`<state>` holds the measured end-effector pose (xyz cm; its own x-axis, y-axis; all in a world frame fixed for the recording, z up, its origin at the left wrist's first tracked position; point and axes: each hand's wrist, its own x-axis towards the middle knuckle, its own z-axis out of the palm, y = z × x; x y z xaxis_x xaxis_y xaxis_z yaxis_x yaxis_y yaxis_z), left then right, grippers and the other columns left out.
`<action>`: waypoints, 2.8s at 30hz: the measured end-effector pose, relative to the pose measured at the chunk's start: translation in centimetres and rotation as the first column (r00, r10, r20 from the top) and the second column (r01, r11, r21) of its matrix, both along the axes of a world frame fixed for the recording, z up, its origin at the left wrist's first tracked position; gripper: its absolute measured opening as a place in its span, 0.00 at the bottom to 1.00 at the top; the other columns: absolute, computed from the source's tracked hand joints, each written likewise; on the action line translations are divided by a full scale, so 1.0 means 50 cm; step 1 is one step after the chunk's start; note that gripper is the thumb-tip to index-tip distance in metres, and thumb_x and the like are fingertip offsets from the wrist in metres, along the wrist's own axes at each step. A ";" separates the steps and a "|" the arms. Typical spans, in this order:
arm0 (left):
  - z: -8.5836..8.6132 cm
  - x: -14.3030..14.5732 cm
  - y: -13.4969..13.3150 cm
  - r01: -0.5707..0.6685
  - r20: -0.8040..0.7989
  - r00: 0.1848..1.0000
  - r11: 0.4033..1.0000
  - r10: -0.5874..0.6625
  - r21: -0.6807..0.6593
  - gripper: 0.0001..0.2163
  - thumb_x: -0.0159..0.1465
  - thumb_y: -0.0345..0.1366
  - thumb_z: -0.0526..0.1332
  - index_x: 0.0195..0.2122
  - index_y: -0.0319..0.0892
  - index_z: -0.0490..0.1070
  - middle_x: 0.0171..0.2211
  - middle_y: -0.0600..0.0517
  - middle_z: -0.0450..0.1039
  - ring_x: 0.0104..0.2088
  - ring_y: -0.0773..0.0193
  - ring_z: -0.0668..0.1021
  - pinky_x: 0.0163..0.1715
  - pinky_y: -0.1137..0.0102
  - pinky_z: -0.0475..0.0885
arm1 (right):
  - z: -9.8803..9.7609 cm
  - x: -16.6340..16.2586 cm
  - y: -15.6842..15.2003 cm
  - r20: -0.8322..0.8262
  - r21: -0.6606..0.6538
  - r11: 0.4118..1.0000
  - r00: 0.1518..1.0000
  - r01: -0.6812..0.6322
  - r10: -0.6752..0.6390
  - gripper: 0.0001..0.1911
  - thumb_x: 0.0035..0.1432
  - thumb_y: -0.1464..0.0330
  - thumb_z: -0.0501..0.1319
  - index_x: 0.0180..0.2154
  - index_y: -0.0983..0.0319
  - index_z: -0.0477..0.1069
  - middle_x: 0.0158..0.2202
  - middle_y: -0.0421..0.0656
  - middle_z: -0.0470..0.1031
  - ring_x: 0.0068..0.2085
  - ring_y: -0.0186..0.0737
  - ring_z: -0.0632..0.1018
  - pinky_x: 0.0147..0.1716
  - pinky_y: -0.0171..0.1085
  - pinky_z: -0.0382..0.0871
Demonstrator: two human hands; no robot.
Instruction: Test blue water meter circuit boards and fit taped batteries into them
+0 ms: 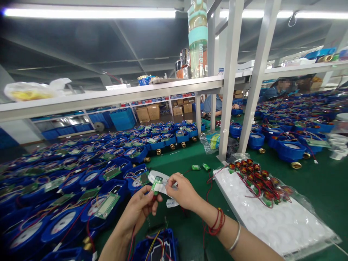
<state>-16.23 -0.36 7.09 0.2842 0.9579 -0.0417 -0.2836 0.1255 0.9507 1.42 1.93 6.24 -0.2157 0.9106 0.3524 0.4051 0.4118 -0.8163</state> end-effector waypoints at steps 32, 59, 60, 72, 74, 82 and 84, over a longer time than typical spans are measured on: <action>-0.025 -0.026 0.024 0.206 0.037 0.978 0.950 -0.203 -0.233 0.15 0.57 0.47 0.61 0.30 0.42 0.58 0.18 0.58 0.62 0.12 0.79 0.50 0.11 0.79 0.42 | 0.034 0.020 0.050 0.595 0.418 0.897 0.789 -0.141 -0.153 0.41 0.42 0.64 0.67 0.57 0.66 0.57 0.53 0.54 0.66 0.54 0.56 0.64 0.49 0.50 0.49; 0.087 -0.151 -0.234 -0.248 -0.746 0.361 0.828 0.560 0.502 0.16 0.58 0.49 0.61 0.46 0.51 0.66 0.41 0.55 0.74 0.41 0.62 0.76 0.42 0.71 0.69 | 0.048 -0.013 -0.108 0.418 0.073 0.796 0.743 -0.601 0.523 0.23 0.60 0.59 0.60 0.55 0.58 0.64 0.56 0.46 0.66 0.58 0.42 0.65 0.55 0.42 0.56; 0.088 -0.157 -0.240 -0.260 -0.762 0.317 0.825 0.564 0.503 0.17 0.58 0.50 0.61 0.46 0.52 0.66 0.41 0.56 0.74 0.41 0.62 0.76 0.43 0.71 0.69 | 0.049 -0.019 -0.121 0.403 0.061 0.751 0.705 -0.657 0.584 0.25 0.58 0.58 0.62 0.54 0.58 0.64 0.57 0.47 0.65 0.58 0.45 0.64 0.56 0.44 0.54; 0.059 -0.129 -0.253 0.006 -0.817 0.228 0.838 0.530 0.545 0.12 0.60 0.47 0.59 0.43 0.53 0.68 0.39 0.57 0.76 0.36 0.63 0.78 0.35 0.73 0.70 | -0.015 -0.024 -0.185 0.359 0.093 0.851 0.815 -0.517 0.455 0.03 0.60 0.69 0.59 0.36 0.61 0.71 0.38 0.44 0.73 0.52 0.43 0.68 0.53 0.43 0.57; 0.055 -0.124 -0.251 0.041 -0.816 0.215 0.830 0.536 0.556 0.11 0.60 0.46 0.59 0.43 0.52 0.68 0.38 0.56 0.76 0.35 0.62 0.79 0.33 0.72 0.70 | -0.035 -0.027 -0.190 0.277 0.113 0.876 0.862 -0.469 0.425 0.02 0.58 0.72 0.59 0.34 0.61 0.70 0.36 0.44 0.73 0.52 0.42 0.68 0.53 0.42 0.57; 0.062 -0.110 -0.252 0.076 -0.818 0.188 0.822 0.544 0.564 0.11 0.61 0.45 0.59 0.43 0.51 0.67 0.38 0.55 0.76 0.36 0.61 0.78 0.33 0.71 0.70 | -0.051 -0.020 -0.177 0.108 -0.026 0.881 0.875 -0.472 0.472 0.15 0.47 0.62 0.70 0.26 0.60 0.65 0.33 0.40 0.71 0.51 0.43 0.67 0.51 0.42 0.59; 0.064 -0.107 -0.249 0.088 -0.824 0.193 0.827 0.533 0.556 0.10 0.61 0.45 0.59 0.43 0.51 0.67 0.37 0.55 0.76 0.35 0.61 0.78 0.33 0.71 0.70 | -0.046 -0.019 -0.178 0.113 -0.045 0.881 0.874 -0.471 0.473 0.13 0.51 0.64 0.68 0.26 0.60 0.65 0.33 0.40 0.71 0.52 0.43 0.66 0.52 0.42 0.58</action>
